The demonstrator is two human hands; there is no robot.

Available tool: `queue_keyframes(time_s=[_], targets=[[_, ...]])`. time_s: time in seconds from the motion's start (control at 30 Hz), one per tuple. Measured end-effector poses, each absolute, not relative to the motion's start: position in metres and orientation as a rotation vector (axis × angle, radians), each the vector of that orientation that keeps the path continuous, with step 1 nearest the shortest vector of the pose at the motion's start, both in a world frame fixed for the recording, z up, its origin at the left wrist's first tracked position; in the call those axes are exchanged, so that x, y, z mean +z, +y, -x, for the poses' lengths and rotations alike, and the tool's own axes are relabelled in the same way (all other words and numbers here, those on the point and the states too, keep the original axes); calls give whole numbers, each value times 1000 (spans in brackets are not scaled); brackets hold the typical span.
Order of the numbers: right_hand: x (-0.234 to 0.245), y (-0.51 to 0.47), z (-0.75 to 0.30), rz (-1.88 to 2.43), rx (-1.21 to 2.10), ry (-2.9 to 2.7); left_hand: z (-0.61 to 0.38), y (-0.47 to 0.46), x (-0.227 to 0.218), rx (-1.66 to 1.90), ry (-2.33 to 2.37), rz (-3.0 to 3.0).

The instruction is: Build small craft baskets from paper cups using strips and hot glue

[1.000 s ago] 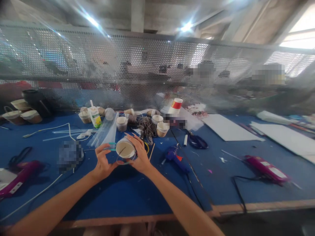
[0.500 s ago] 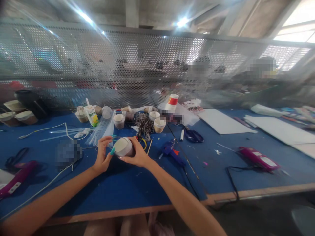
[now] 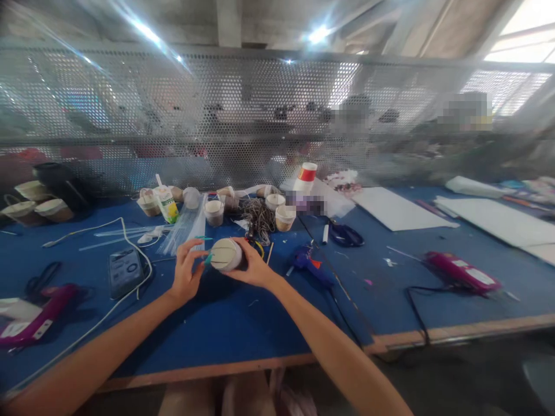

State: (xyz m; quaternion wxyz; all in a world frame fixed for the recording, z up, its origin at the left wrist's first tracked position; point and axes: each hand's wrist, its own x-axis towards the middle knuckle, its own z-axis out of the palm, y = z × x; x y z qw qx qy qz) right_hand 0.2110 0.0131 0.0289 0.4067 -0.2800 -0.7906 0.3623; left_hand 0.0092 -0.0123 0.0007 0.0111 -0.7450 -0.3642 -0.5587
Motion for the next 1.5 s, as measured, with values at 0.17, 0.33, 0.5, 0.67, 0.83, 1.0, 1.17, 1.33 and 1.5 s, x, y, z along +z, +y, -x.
queue_keyframes(time_s=[0.17, 0.33, 0.5, 0.67, 0.83, 1.0, 1.17, 1.33, 1.5], targets=[[19, 19, -215, 631, 1449, -1826, -7, -14, 1, -1784, -1167, 2457], [14, 19, -211, 599, 1690, -1674, -19, -14, -8, -2126, -948, 2803], [16, 11, -207, 626, 1696, -1594, -21, -12, -12, -1879, -1061, 2779], [10, 19, -208, 651, 1502, -1670, -15, -14, -4, -1787, -1087, 2708], [28, 22, -221, 527, 962, -2011, -14, -15, -3, -1871, -1032, 2552], [49, 12, -227, 519, 522, -2113, -13, -11, -11, -1964, -1072, 2525], [52, 8, -224, 558, 366, -2152, -14, -14, -4, -1883, -1016, 2531], [44, 8, -222, 711, 131, -2142, -17, -19, 5, -1729, -959, 2516], [41, 6, -218, 804, 25, -2122, -18, -20, 5, -1671, -941, 2521]])
